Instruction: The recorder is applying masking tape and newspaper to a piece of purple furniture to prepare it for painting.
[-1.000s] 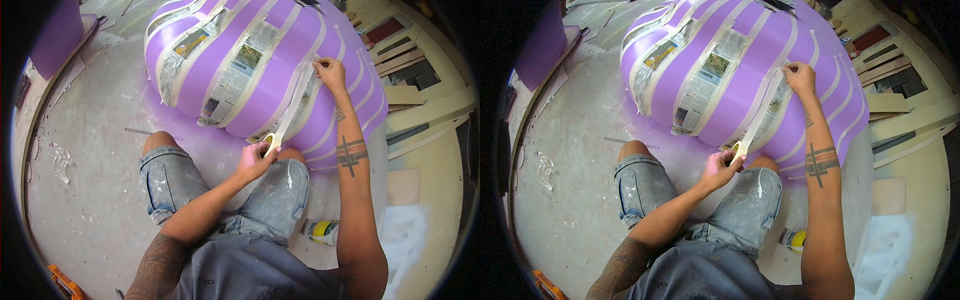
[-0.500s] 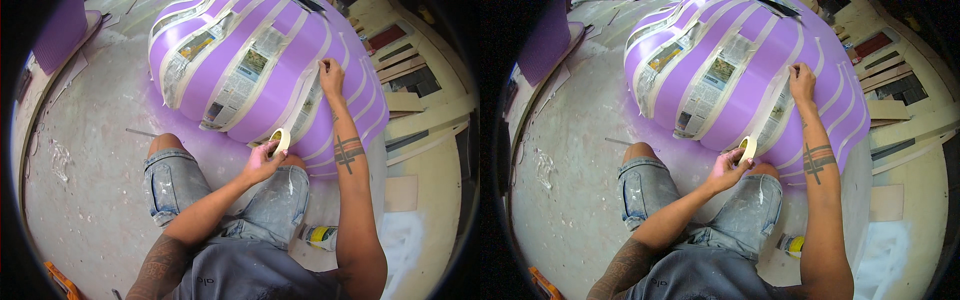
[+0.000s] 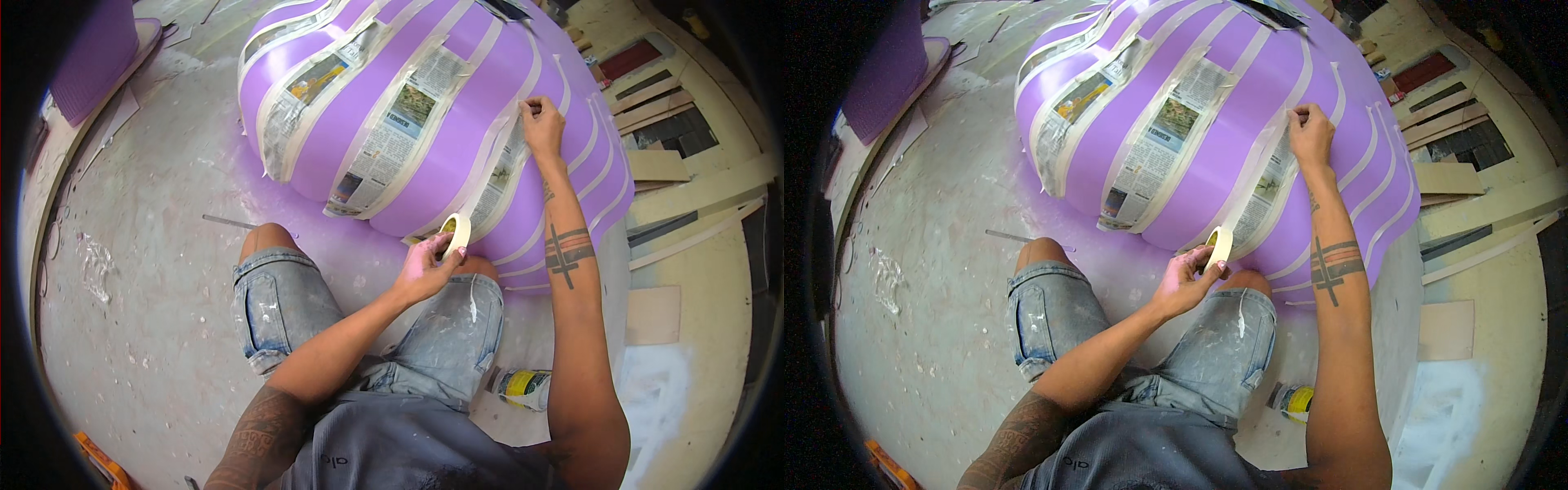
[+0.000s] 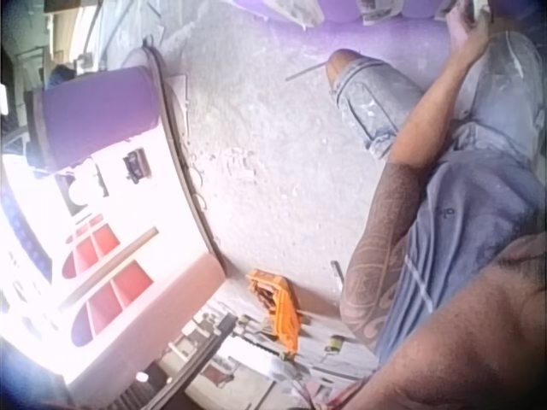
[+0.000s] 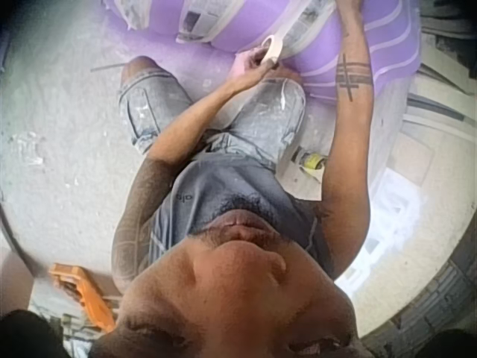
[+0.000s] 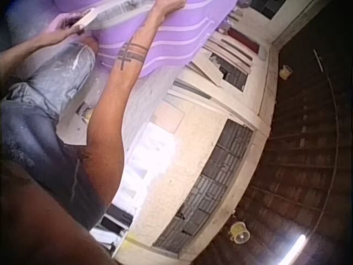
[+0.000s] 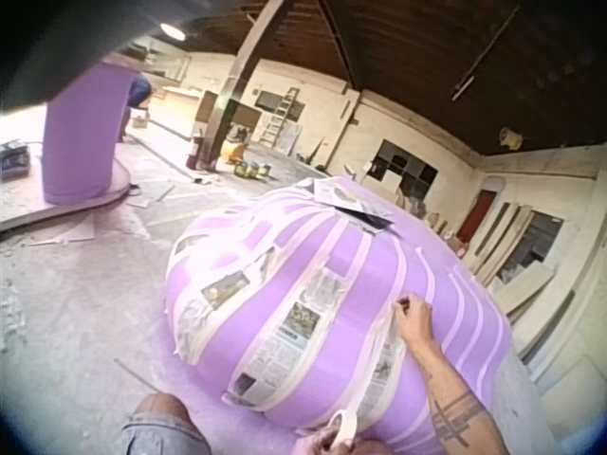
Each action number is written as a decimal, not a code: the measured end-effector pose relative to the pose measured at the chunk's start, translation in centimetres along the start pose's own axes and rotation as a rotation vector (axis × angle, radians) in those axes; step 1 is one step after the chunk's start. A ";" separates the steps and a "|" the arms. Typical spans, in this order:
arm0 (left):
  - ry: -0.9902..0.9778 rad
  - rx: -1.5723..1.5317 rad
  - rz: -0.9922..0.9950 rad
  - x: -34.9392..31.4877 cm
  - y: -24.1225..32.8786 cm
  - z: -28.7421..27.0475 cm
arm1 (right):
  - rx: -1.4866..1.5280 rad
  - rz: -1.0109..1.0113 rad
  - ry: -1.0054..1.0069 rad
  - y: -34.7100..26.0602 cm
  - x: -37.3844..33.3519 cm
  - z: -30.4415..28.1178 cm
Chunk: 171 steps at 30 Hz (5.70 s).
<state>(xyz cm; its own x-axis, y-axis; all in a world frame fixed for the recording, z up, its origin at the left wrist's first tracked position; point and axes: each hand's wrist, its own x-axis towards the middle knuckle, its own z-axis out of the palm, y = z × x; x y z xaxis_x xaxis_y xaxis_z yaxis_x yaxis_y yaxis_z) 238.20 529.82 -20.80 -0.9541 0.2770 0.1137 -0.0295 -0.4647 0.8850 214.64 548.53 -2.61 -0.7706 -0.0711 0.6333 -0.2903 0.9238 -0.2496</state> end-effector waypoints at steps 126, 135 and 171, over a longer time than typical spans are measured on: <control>-0.157 0.058 0.057 0.2 0.5 -0.8 | 0.328 0.705 0.184 -1.6 -2.5 2.2; -0.182 -0.030 0.008 0.0 1.5 -0.8 | -0.012 0.325 -0.026 -1.3 -6.4 2.5; 0.224 0.334 -0.403 -0.1 -0.1 0.0 | 0.058 0.313 -0.296 -2.2 -9.2 1.4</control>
<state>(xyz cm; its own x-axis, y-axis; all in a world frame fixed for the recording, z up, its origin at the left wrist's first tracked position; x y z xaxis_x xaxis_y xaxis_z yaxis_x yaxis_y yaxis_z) 238.27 529.81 -20.89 -0.9282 0.1747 -0.3286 -0.3429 -0.0581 0.9376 221.57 546.58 -8.90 -0.9536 0.0969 0.2850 -0.0411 0.8960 -0.4422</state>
